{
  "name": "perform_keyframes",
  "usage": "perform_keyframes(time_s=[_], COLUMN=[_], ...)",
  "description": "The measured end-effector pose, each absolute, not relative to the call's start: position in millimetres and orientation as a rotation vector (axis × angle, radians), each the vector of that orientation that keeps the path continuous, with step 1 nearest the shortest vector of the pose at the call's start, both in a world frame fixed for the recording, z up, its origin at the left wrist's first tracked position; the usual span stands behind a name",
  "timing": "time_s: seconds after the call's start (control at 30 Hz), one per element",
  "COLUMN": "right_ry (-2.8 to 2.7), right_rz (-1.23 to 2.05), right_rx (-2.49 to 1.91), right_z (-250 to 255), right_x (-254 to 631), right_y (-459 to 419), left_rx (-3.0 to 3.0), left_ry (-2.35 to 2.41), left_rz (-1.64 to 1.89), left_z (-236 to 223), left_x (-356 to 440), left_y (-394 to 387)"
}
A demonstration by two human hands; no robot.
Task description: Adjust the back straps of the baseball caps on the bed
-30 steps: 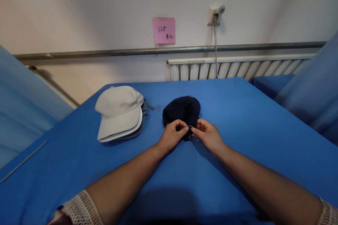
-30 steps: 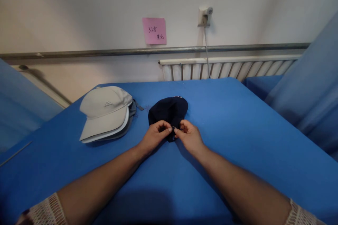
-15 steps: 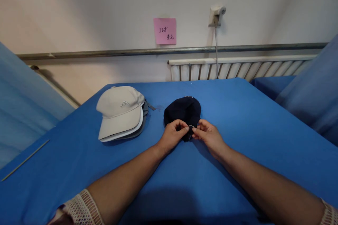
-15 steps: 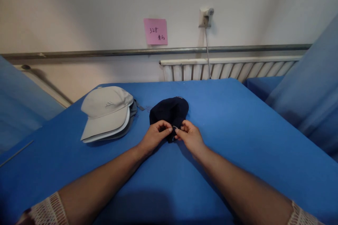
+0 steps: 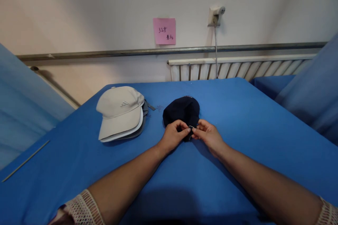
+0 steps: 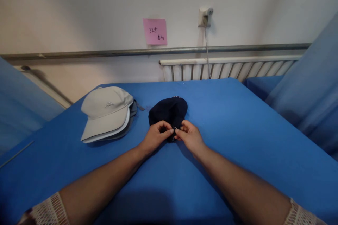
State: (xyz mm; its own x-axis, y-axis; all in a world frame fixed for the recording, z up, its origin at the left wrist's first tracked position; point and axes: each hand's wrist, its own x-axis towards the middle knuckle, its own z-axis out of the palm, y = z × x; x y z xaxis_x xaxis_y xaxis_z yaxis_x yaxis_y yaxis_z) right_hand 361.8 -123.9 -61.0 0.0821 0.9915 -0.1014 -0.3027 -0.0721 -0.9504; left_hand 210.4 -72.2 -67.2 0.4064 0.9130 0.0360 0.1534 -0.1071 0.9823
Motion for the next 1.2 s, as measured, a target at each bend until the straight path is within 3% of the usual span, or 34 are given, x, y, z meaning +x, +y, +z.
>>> perform_keyframes(time_s=[0.87, 1.2], right_ry=[-0.869, -0.870], right_rz=[1.367, 1.188], right_rx=[-1.128, -1.200], right_z=[-56.3, -59.5], right_x=[363.7, 369.8], right_y=[-125.8, -123.9], left_rx=[1.716, 2.180], left_ry=[1.006, 1.036], left_rz=[0.867, 0.829], left_z=[-66.5, -56.5], left_x=[210.4, 209.5], left_y=[-73.8, -88.5])
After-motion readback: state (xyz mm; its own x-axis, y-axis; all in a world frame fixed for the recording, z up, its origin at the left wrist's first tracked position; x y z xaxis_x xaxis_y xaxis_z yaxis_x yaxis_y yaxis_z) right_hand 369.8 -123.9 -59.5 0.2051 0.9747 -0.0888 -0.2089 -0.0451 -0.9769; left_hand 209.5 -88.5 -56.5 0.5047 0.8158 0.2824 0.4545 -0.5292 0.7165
